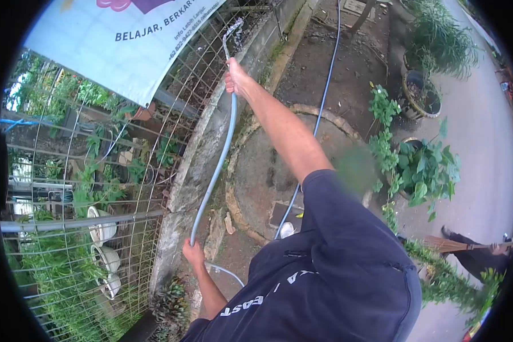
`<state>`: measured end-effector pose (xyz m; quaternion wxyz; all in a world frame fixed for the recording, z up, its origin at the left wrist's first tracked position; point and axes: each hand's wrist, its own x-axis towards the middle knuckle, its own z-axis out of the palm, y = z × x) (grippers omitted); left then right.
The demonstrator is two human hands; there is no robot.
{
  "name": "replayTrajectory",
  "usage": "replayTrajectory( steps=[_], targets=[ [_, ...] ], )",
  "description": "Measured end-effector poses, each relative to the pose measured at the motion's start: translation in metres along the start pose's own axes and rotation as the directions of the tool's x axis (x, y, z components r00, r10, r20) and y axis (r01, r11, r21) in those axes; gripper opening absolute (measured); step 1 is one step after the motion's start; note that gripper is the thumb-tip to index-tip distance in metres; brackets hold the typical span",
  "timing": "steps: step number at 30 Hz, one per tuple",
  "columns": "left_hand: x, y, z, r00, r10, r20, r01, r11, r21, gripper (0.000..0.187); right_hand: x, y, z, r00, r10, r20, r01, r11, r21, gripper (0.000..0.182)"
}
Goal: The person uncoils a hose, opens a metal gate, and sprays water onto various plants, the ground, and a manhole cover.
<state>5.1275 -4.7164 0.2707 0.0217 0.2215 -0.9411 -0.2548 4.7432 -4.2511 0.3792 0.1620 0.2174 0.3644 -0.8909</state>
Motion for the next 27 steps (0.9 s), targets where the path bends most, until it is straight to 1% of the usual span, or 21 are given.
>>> replayTrajectory(
  steps=[1,3,5,6,7,9,10,11,13,14,15,17,19,20,21,22,23,24,25,26,27],
  targets=[
    [0.006,0.025,0.011,0.999,-0.031,-0.015,0.031,0.999,0.014,0.014,0.025,-0.018,-0.008,1.000,0.007,0.004,-0.007,1.000,-0.010,0.042],
    [0.017,0.075,0.028,0.998,-0.017,-0.066,0.019,0.999,0.034,0.016,0.070,-0.052,-0.023,0.999,0.039,-0.003,-0.039,0.998,0.057,0.042],
    [0.029,0.122,0.053,0.989,-0.075,-0.126,0.079,0.997,0.024,0.017,0.107,-0.088,-0.037,0.999,0.048,-0.003,-0.048,0.997,0.053,0.043],
    [0.035,0.137,0.068,0.988,-0.110,-0.110,0.110,0.994,-0.010,0.018,0.129,-0.116,-0.042,0.998,0.063,0.012,-0.063,0.998,0.021,0.043],
    [0.036,0.159,0.079,0.986,-0.123,-0.114,0.124,0.992,0.007,0.018,0.146,-0.127,-0.052,0.995,0.100,0.015,-0.100,0.995,0.011,0.043],
    [0.042,0.203,0.103,0.988,-0.069,-0.138,0.076,0.996,0.048,0.019,0.172,-0.157,-0.060,0.994,0.105,0.010,-0.105,0.993,0.046,0.042],
    [0.049,0.214,0.113,0.990,-0.078,-0.115,0.090,0.990,0.106,0.022,0.185,-0.183,-0.062,0.997,0.080,0.006,-0.080,0.995,0.056,0.042],
    [0.057,0.224,0.122,0.990,-0.075,-0.116,0.087,0.991,0.100,0.022,0.198,-0.208,-0.065,0.997,0.074,0.008,-0.074,0.996,0.052,0.042],
    [0.074,0.286,0.133,0.979,-0.157,-0.132,0.171,0.980,0.105,0.025,0.225,-0.249,-0.070,0.989,0.146,0.030,-0.147,0.988,0.055,0.043],
    [0.083,0.317,0.139,0.966,-0.229,-0.119,0.241,0.965,0.104,0.026,0.240,-0.269,-0.077,0.987,0.155,0.043,-0.157,0.986,0.050,0.041],
    [0.092,0.336,0.151,0.963,-0.240,-0.121,0.252,0.962,0.102,0.026,0.256,-0.285,-0.085,0.985,0.164,0.046,-0.166,0.985,0.044,0.041],
    [0.124,0.367,0.179,0.966,-0.212,-0.151,0.222,0.974,0.053,0.027,0.291,-0.321,-0.104,0.987,0.152,0.049,-0.153,0.988,0.030,0.042],
    [0.156,0.382,0.216,0.967,-0.180,-0.183,0.190,0.981,0.038,0.028,0.319,-0.355,-0.126,0.987,0.160,0.011,-0.161,0.985,0.065,0.043],
    [0.173,0.400,0.234,0.967,-0.188,-0.170,0.202,0.977,0.073,0.028,0.330,-0.376,-0.137,0.989,0.149,0.001,-0.149,0.986,0.070,0.043],
    [0.205,0.428,0.267,0.963,-0.204,-0.175,0.220,0.972,0.080,0.028,0.342,-0.398,-0.150,0.988,0.154,0.014,-0.155,0.983,0.097,0.046],
    [0.252,0.458,0.297,0.954,-0.204,-0.222,0.211,0.977,0.010,0.028,0.361,-0.418,-0.162,0.994,0.106,-0.029,-0.103,0.991,0.088,0.046],
    [0.286,0.478,0.327,0.968,-0.215,-0.129,0.215,0.976,-0.021,0.029,0.378,-0.439,-0.181,0.996,0.085,-0.015,-0.083,0.992,0.096,0.046],
    [0.284,0.486,0.357,0.961,-0.273,-0.036,0.271,0.961,-0.055,0.029,0.395,-0.459,-0.197,0.994,0.088,-0.057,-0.079,0.988,0.136,0.046],
    [0.301,0.508,0.376,0.968,-0.250,0.000,0.249,0.967,0.060,0.033,0.423,-0.475,-0.225,0.997,0.067,-0.041,-0.059,0.986,0.158,0.044],
    [0.312,0.528,0.386,0.961,-0.270,0.057,0.269,0.963,0.020,0.036,0.432,-0.495,-0.241,0.996,0.000,-0.086,0.012,0.991,0.135,0.042],
    [0.316,0.552,0.386,0.962,-0.235,0.140,0.235,0.972,0.015,0.040,0.448,-0.511,-0.263,0.978,-0.076,-0.193,0.098,0.990,0.106,0.039]
  ],
)
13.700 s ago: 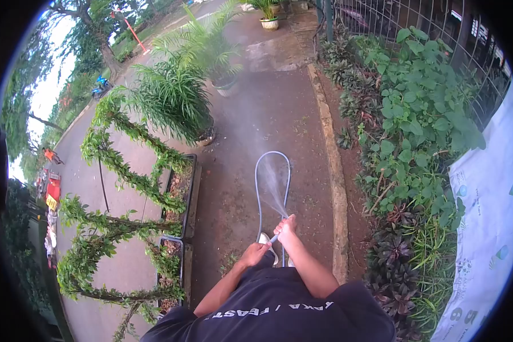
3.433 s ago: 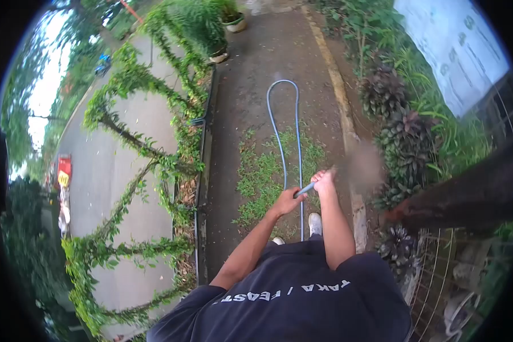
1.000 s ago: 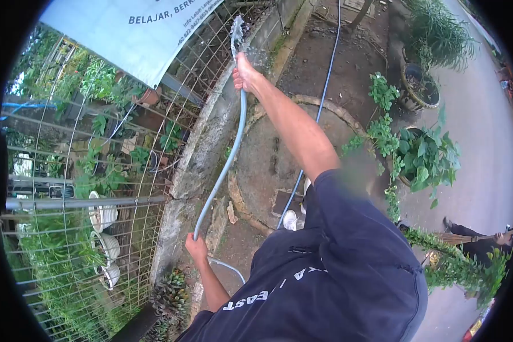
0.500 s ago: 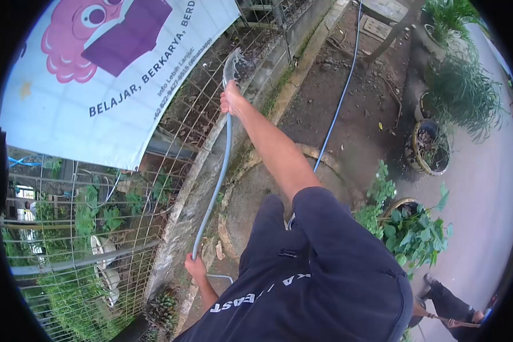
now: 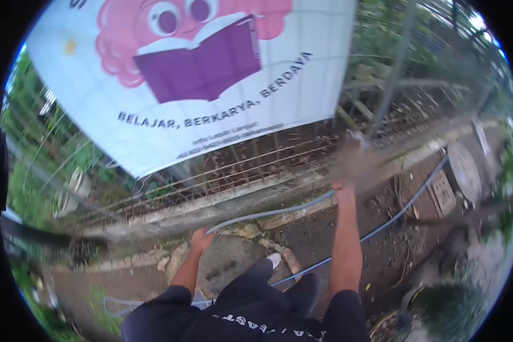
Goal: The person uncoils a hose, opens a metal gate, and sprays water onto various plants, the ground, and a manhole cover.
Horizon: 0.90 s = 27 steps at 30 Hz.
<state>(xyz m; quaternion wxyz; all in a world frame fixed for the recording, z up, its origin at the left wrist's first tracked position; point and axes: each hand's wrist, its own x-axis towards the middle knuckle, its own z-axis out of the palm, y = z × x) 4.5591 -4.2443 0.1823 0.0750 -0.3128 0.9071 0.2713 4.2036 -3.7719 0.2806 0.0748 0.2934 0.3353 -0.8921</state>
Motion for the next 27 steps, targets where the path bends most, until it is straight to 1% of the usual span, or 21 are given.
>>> replayTrajectory(
  steps=[1,2,3,4,5,7,8,9,10,11,14,16,17,18,20,21,22,23,24,26,27],
  targets=[
    [0.005,0.002,0.019,0.993,0.101,-0.056,-0.098,0.994,0.049,0.046,0.013,-0.021,-0.015,0.998,-0.031,-0.061,0.033,0.999,0.023,0.038],
    [-0.021,0.043,-0.006,0.994,0.074,0.076,-0.068,0.995,-0.079,0.052,0.022,-0.047,-0.029,0.998,0.059,0.005,-0.059,0.992,0.110,0.040],
    [-0.024,0.041,0.008,0.989,0.136,0.060,-0.129,0.986,-0.109,0.054,0.041,-0.066,-0.046,0.991,0.126,0.041,-0.131,0.980,0.151,0.042],
    [-0.027,0.043,0.020,0.981,0.187,0.048,-0.180,0.976,-0.124,0.053,0.063,-0.080,-0.057,0.985,0.156,0.080,-0.164,0.980,0.111,0.040],
    [-0.042,0.062,0.013,0.987,0.152,0.054,-0.144,0.982,-0.121,0.049,0.078,-0.085,-0.060,0.986,0.125,0.113,-0.132,0.990,0.058,0.036],
    [-0.061,0.075,0.039,0.981,0.081,-0.179,-0.091,0.995,-0.043,0.043,0.122,-0.083,-0.051,0.964,0.202,0.172,-0.200,0.979,-0.030,0.030],
    [-0.081,0.083,0.064,0.908,0.081,-0.410,-0.080,0.997,0.020,0.041,0.129,-0.078,-0.046,0.949,0.221,0.226,-0.222,0.975,-0.022,0.025],
    [-0.092,0.094,0.081,0.786,0.112,-0.608,-0.060,0.993,0.106,0.040,0.131,-0.075,-0.038,0.934,0.229,0.274,-0.240,0.971,0.006,0.021],
    [-0.105,0.112,0.106,0.782,0.008,-0.624,0.030,0.998,0.050,0.039,0.132,-0.072,-0.028,0.920,0.266,0.286,-0.268,0.963,-0.034,0.021],
    [-0.120,0.134,0.133,0.773,-0.085,-0.629,0.109,0.994,0.000,0.037,0.118,-0.068,-0.011,0.868,0.317,0.382,-0.315,0.946,-0.068,0.018],
    [-0.154,0.215,0.166,0.888,-0.094,-0.450,-0.061,0.946,-0.318,0.041,0.068,-0.035,0.025,0.630,0.489,0.603,-0.415,0.869,-0.271,0.014],
    [-0.160,0.254,0.146,0.924,-0.122,-0.363,-0.129,0.793,-0.595,0.044,-0.001,0.014,0.037,0.639,0.574,0.512,-0.248,0.784,-0.569,0.011],
    [-0.166,0.274,0.128,0.936,-0.155,-0.317,-0.138,0.666,-0.733,0.046,-0.022,0.044,0.025,0.617,0.598,0.512,-0.218,0.754,-0.619,0.009],
    [-0.151,0.273,0.125,0.929,-0.160,-0.334,-0.145,0.674,-0.724,0.046,-0.041,0.079,0.015,0.593,0.619,0.515,-0.179,0.725,-0.665,0.008],
    [-0.120,0.262,0.125,0.840,-0.251,-0.481,-0.341,0.446,-0.828,0.047,-0.091,0.127,-0.003,0.530,0.610,0.589,-0.001,0.695,-0.719,0.005],
    [-0.124,0.256,0.110,0.836,-0.255,-0.486,-0.342,0.451,-0.824,0.047,-0.125,0.144,-0.009,0.531,0.630,0.566,-0.012,0.674,-0.739,0.007],
    [-0.131,0.251,0.084,0.914,-0.273,-0.300,-0.241,0.230,-0.943,0.046,-0.156,0.161,-0.013,0.534,0.652,0.539,-0.028,0.651,-0.759,0.009],
    [-0.140,0.244,0.064,0.964,-0.244,-0.104,-0.108,-0.003,-0.994,0.044,-0.170,0.185,-0.017,0.420,0.712,0.563,-0.024,0.628,-0.778,0.009],
    [-0.151,0.235,0.054,0.963,-0.250,-0.099,-0.103,-0.003,-0.995,0.044,-0.183,0.209,-0.023,0.301,0.763,0.572,-0.014,0.604,-0.797,0.009],
    [-0.167,0.202,0.027,0.955,-0.284,-0.083,-0.034,0.174,-0.984,0.040,-0.225,0.247,-0.020,0.280,0.748,0.602,0.036,0.619,-0.785,0.009],
    [-0.176,0.187,0.020,0.929,-0.343,-0.138,-0.139,0.024,-0.990,0.037,-0.245,0.267,-0.014,0.263,0.741,0.618,0.085,0.621,-0.780,0.010]
  ],
)
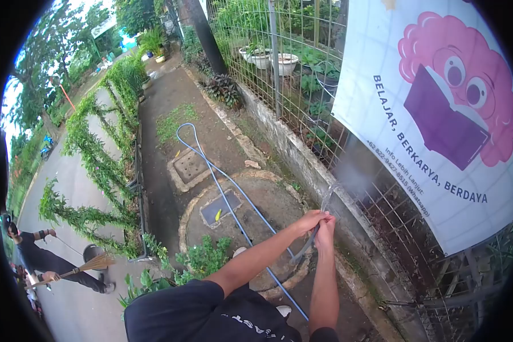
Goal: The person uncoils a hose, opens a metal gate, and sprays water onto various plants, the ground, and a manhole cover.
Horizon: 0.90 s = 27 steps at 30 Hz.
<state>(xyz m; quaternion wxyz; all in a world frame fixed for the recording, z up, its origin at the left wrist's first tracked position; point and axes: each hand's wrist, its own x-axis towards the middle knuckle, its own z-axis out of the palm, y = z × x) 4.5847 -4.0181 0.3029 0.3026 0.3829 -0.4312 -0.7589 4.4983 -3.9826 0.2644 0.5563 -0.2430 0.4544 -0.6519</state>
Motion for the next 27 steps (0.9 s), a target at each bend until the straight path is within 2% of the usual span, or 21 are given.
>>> replayTrajectory(
  steps=[1,2,4,5,7,8,9,10,11,12,13,15,17,19,20,21,22,23,24,26,27],
  targets=[
    [0.000,0.014,-0.026,1.000,0.015,-0.004,-0.015,1.000,0.000,0.037,0.016,0.007,0.028,1.000,-0.022,0.018,0.023,0.999,-0.046,0.011],
    [0.000,0.027,-0.057,0.999,-0.022,-0.040,0.019,0.997,-0.079,0.036,0.033,0.018,0.056,0.999,-0.006,-0.047,0.004,0.998,-0.064,0.017],
    [0.021,0.049,-0.123,0.986,-0.074,-0.152,0.040,0.976,-0.214,0.034,0.079,0.044,0.116,0.998,-0.055,0.022,0.057,0.987,-0.150,0.020],
    [0.032,0.056,-0.158,0.985,-0.068,-0.159,0.032,0.976,-0.217,0.034,0.094,0.062,0.145,0.995,-0.074,0.071,0.089,0.968,-0.235,0.024],
    [0.066,0.092,-0.242,0.959,0.008,-0.284,-0.046,0.991,-0.128,0.033,0.136,0.076,0.226,0.985,-0.123,0.120,0.145,0.970,-0.194,0.026],
    [0.083,0.104,-0.289,0.956,0.038,-0.292,-0.059,0.996,-0.064,0.033,0.138,0.069,0.269,0.979,-0.123,0.160,0.156,0.965,-0.210,0.026],
    [0.076,0.144,-0.316,0.941,-0.027,-0.336,-0.029,0.987,-0.158,0.034,0.145,0.070,0.302,0.973,-0.120,0.199,0.165,0.960,-0.227,0.026],
    [0.099,0.162,-0.357,0.893,0.172,-0.416,-0.199,0.980,-0.022,0.033,0.162,0.083,0.330,0.976,-0.092,0.197,0.154,0.932,-0.328,0.032],
    [0.119,0.177,-0.396,0.810,0.363,-0.460,-0.342,0.930,0.130,0.033,0.175,0.100,0.351,0.978,-0.080,0.192,0.140,0.937,-0.320,0.032],
    [0.109,0.217,-0.419,0.842,0.303,-0.447,-0.346,0.938,-0.014,0.032,0.183,0.118,0.364,0.957,0.080,0.279,0.083,0.845,-0.528,0.031],
    [0.090,0.269,-0.436,0.870,0.252,-0.423,-0.346,0.924,-0.161,0.031,0.193,0.135,0.372,0.911,0.248,0.328,0.065,0.700,-0.711,0.031],
    [0.071,0.355,-0.483,0.860,0.263,-0.437,-0.391,0.890,-0.233,0.032,0.217,0.201,0.351,0.861,0.254,0.440,0.233,0.573,-0.786,0.023],
    [0.060,0.426,-0.544,0.824,0.300,-0.481,-0.458,0.852,-0.254,0.031,0.226,0.200,0.344,0.896,0.209,0.393,0.204,0.593,-0.779,0.024],
    [0.051,0.485,-0.610,0.782,0.324,-0.533,-0.495,0.843,-0.213,0.033,0.262,0.197,0.319,0.938,0.052,0.343,0.282,0.461,-0.841,0.024],
    [0.048,0.509,-0.641,0.768,0.285,-0.573,-0.483,0.846,-0.227,0.032,0.289,0.195,0.303,0.955,-0.003,0.295,0.257,0.500,-0.827,0.024],
    [0.049,0.526,-0.676,0.767,0.232,-0.598,-0.447,0.863,-0.238,0.032,0.312,0.200,0.291,0.969,-0.055,0.242,0.233,0.538,-0.810,0.025],
    [0.047,0.542,-0.701,0.748,0.176,-0.640,-0.436,0.857,-0.274,0.034,0.322,0.181,0.296,0.973,-0.079,0.218,0.228,0.486,-0.844,0.025],
    [0.050,0.552,-0.735,0.709,0.127,-0.694,-0.414,0.871,-0.264,0.040,0.333,0.150,0.312,0.975,-0.109,0.195,0.223,0.431,-0.874,0.025],
    [0.047,0.561,-0.752,0.649,0.102,-0.754,-0.406,0.884,-0.230,0.040,0.353,0.139,0.322,0.975,-0.105,0.195,0.222,0.438,-0.871,0.025],
    [0.046,0.557,-0.795,0.598,0.085,-0.797,-0.376,0.908,-0.186,0.037,0.389,0.128,0.333,0.966,-0.177,0.187,0.249,0.454,-0.855,0.023],
    [0.046,0.551,-0.812,0.562,0.049,-0.826,-0.375,0.905,-0.202,0.034,0.402,0.132,0.332,0.970,-0.156,0.188,0.239,0.452,-0.859,0.023]
  ],
)
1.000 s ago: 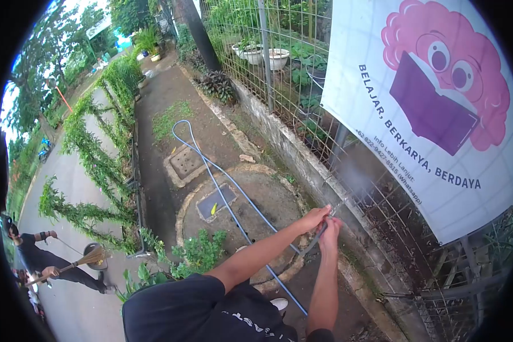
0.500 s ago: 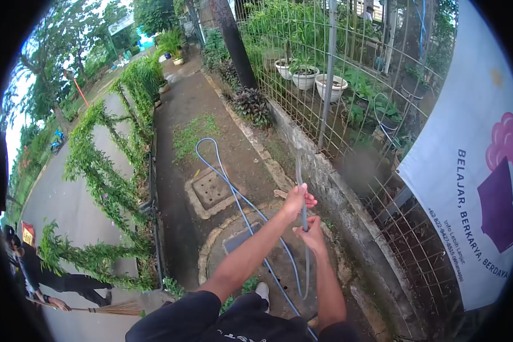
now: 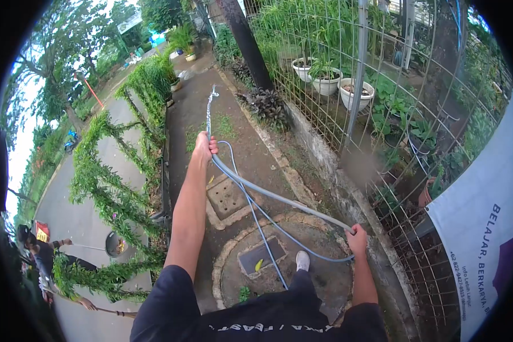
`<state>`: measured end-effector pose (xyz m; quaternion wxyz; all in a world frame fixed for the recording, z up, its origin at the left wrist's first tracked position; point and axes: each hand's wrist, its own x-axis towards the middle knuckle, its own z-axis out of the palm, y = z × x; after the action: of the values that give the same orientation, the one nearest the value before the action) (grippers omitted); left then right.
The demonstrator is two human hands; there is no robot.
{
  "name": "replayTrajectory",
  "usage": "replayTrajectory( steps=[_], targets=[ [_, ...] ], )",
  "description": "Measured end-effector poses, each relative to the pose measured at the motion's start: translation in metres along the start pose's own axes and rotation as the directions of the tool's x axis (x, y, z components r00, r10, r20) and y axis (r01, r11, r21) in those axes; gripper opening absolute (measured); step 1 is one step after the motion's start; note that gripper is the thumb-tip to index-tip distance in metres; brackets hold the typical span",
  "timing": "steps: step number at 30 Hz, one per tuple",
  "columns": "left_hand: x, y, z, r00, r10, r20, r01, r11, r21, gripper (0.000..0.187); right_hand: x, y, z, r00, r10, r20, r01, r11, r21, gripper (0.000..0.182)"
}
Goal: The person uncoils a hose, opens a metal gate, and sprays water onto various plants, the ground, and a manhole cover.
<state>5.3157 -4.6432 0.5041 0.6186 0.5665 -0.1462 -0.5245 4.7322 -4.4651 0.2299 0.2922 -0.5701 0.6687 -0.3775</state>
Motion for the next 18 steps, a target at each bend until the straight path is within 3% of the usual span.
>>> replayTrajectory(
  steps=[4,12,14,18],
  targets=[
    [0.055,-0.025,-0.051,0.983,-0.042,-0.180,0.041,0.999,-0.009,0.033,0.078,-0.028,0.019,0.996,-0.082,-0.033,0.081,0.996,-0.042,0.020],
    [0.103,-0.060,-0.096,0.911,-0.027,-0.412,0.011,0.999,-0.041,0.037,0.118,0.007,0.061,0.936,-0.205,0.287,0.206,0.978,0.029,0.020],
    [0.113,-0.068,-0.108,0.879,-0.031,-0.475,0.001,0.998,-0.064,0.036,0.118,0.017,0.071,0.927,-0.183,0.327,0.173,0.983,0.060,0.020],
    [0.128,-0.073,-0.118,0.885,-0.085,-0.458,0.040,0.994,-0.106,0.036,0.129,0.012,0.077,0.943,-0.135,0.304,0.115,0.990,0.082,0.021]
  ],
)
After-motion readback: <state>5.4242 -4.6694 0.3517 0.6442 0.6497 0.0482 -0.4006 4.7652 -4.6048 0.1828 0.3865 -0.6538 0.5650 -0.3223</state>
